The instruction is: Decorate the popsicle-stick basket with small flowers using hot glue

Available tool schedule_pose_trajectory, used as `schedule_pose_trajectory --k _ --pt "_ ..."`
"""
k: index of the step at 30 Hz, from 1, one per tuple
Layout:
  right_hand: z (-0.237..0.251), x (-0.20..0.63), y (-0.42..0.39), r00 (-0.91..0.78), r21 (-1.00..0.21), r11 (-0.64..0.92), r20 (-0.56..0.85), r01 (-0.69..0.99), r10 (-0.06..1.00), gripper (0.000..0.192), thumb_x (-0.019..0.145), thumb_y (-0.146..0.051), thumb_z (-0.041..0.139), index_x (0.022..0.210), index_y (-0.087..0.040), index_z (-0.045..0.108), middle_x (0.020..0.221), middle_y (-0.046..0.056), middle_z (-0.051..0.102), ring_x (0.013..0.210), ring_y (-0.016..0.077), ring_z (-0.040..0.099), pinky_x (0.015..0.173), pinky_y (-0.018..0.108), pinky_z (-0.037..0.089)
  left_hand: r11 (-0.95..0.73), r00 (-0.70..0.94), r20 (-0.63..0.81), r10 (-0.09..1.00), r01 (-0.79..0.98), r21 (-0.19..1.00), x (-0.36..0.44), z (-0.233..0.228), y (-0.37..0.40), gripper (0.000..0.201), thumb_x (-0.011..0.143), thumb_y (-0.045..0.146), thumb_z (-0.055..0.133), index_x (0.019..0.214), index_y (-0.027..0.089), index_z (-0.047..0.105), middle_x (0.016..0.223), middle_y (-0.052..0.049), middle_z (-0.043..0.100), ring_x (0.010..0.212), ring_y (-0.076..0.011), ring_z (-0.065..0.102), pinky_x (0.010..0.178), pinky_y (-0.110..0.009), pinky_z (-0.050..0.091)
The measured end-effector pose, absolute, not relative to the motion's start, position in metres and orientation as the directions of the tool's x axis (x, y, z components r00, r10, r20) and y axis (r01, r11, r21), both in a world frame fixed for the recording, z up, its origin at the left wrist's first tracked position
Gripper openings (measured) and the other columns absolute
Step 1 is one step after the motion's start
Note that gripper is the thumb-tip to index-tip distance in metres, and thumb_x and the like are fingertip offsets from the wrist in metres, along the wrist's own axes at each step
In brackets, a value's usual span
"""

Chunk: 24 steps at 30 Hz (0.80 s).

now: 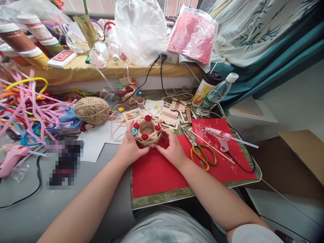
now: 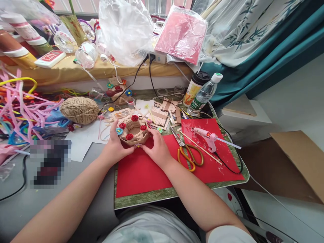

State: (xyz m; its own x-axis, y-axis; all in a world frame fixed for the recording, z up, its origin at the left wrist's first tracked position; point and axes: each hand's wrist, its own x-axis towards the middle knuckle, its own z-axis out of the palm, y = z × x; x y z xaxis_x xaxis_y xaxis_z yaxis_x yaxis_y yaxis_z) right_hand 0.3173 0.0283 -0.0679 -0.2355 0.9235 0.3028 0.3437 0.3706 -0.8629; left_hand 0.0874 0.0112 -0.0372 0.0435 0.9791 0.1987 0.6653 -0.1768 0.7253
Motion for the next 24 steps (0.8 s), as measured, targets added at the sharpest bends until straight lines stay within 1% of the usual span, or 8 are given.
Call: schedule_pose_trajectory --k 4,6,8,12,18,21,24 --pt "-0.0681 0.3152 0.0280 -0.198 -0.881 0.342 0.290 0.326 0.936 0.067 0.087 -0.030 0.084 0.145 -0.030 0.051 0.143 0.012 0.062 0.131 0.0311 0.065 0.115 0.052 0.056 -0.196 0.064 0.204 0.977 0.643 0.740 0.0851 -0.0387 0.0121 0.135 0.072 0.034 0.089 0.170 0.025 -0.003 0.169 -0.022 0.035 0.154 -0.0398 0.046 0.121 -0.055 0.045" --pt "-0.0689 0.3139 0.0274 -0.179 -0.890 0.333 0.289 0.311 0.940 0.065 0.086 -0.029 0.085 0.143 -0.030 0.052 0.140 0.012 0.063 0.128 0.0302 0.066 0.113 0.051 0.057 -0.212 0.075 0.214 0.974 0.633 0.744 0.0842 -0.0392 0.0131 0.135 0.072 0.033 0.089 0.170 0.026 -0.003 0.170 -0.021 0.036 0.154 -0.0389 0.045 0.122 -0.055 0.044" --pt "-0.0697 0.3130 0.0265 -0.166 -0.895 0.329 0.290 0.302 0.942 0.065 0.086 -0.029 0.085 0.141 -0.030 0.052 0.139 0.011 0.063 0.128 0.0299 0.066 0.114 0.051 0.056 -0.218 0.081 0.217 0.973 0.633 0.743 0.0840 -0.0387 0.0135 0.134 0.072 0.033 0.089 0.170 0.026 -0.002 0.170 -0.020 0.035 0.154 -0.0385 0.045 0.123 -0.054 0.044" --pt "-0.0707 0.3126 0.0249 -0.156 -0.892 0.325 0.290 0.315 0.944 0.066 0.085 -0.029 0.086 0.141 -0.029 0.050 0.140 0.013 0.063 0.130 0.0307 0.065 0.115 0.052 0.055 -0.213 0.086 0.208 0.974 0.649 0.730 0.0845 -0.0361 0.0122 0.131 0.074 0.033 0.087 0.171 0.025 -0.001 0.167 -0.021 0.040 0.151 -0.0390 0.048 0.121 -0.054 0.046" --pt "-0.0725 0.3124 0.0250 -0.136 -0.888 0.328 0.299 0.322 0.944 0.072 0.082 -0.034 0.090 0.141 -0.030 0.050 0.138 0.013 0.064 0.128 0.0323 0.066 0.112 0.054 0.056 -0.212 0.099 0.196 0.976 0.658 0.723 0.0855 -0.0345 0.0106 0.127 0.076 0.031 0.084 0.170 0.024 -0.001 0.165 -0.021 0.042 0.150 -0.0379 0.050 0.120 -0.053 0.046" --pt "-0.0739 0.3121 0.0257 -0.131 -0.884 0.330 0.304 0.330 0.944 0.073 0.082 -0.035 0.090 0.142 -0.030 0.050 0.138 0.013 0.064 0.127 0.0329 0.066 0.112 0.055 0.056 -0.225 0.103 0.209 0.972 0.658 0.718 0.0851 -0.0353 0.0113 0.128 0.076 0.031 0.085 0.170 0.024 -0.001 0.167 -0.022 0.039 0.153 -0.0384 0.046 0.122 -0.054 0.044" --pt "-0.0741 0.3121 0.0260 -0.132 -0.882 0.338 0.312 0.328 0.941 0.071 0.082 -0.035 0.089 0.142 -0.030 0.050 0.138 0.013 0.064 0.126 0.0325 0.067 0.112 0.054 0.057 -0.226 0.109 0.205 0.973 0.649 0.726 0.0839 -0.0368 0.0119 0.130 0.076 0.031 0.085 0.170 0.024 -0.003 0.167 -0.022 0.040 0.152 -0.0382 0.048 0.121 -0.054 0.044"
